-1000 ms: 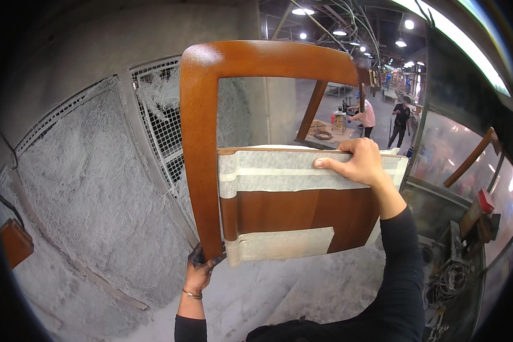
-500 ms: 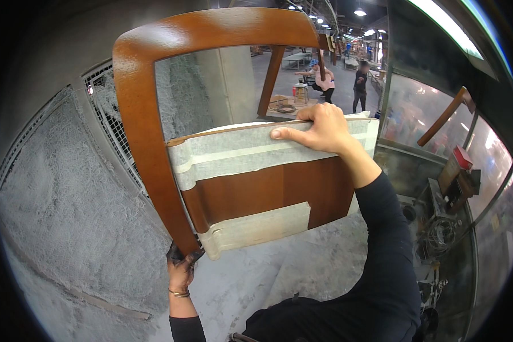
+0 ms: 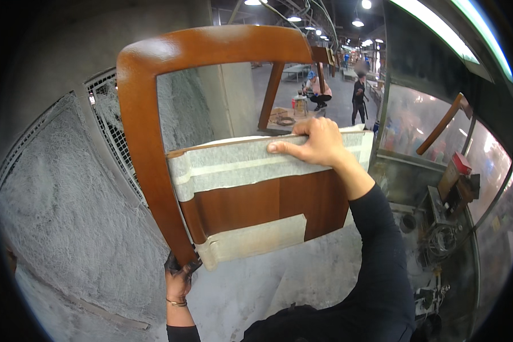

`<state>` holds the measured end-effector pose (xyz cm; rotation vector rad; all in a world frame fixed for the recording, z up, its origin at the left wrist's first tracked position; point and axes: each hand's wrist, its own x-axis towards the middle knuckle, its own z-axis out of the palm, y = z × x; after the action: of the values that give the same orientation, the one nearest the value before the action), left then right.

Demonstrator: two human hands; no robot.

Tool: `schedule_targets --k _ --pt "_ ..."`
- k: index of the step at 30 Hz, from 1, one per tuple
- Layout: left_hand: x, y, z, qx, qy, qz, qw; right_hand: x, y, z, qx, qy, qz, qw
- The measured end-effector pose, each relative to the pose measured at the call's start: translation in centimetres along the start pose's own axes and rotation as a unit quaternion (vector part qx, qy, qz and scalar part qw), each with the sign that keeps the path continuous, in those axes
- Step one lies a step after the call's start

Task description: The person uses a spray gun to apply finish to hanging wooden chair parts in a booth. They repeatedly pick up a taped wooden panel, inspect it, and place it back while continuing to spray the hanging pieces. The person handles the spray gun and wooden parts throughout the clip.

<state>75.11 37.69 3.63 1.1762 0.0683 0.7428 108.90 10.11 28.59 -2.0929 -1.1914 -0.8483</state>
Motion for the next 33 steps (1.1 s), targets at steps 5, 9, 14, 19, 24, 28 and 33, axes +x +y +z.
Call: schedule_targets --k 5,9,14,19,24,28,33 --pt "0.0 0.1 -0.3 0.011 0.000 -0.015 1.000 0.0 -0.2 -0.2 0.004 -0.015 0.019 1.000" --pt "0.0 0.3 -0.3 0.019 0.002 -0.018 1.000 0.0 -0.2 -0.3 -0.006 -0.041 0.035 0.999" --pt "0.0 0.8 0.4 0.018 0.009 -0.025 0.999 0.1 0.1 0.1 0.006 -0.021 0.021 1.000" --pt "0.0 1.2 1.3 0.007 0.019 -0.019 1.000 0.1 0.4 0.2 0.018 -0.004 0.011 1.000" --pt "0.1 1.5 1.7 0.032 0.012 -0.036 0.999 -0.2 0.3 -0.1 -0.002 -0.008 0.058 0.998" --pt "0.4 1.3 1.3 0.043 -0.007 -0.037 0.998 -0.4 0.2 -0.2 0.016 0.012 0.038 0.999" --pt "0.4 0.7 0.9 0.033 -0.021 -0.029 0.999 -0.7 0.3 -0.3 0.040 0.012 0.038 0.998"
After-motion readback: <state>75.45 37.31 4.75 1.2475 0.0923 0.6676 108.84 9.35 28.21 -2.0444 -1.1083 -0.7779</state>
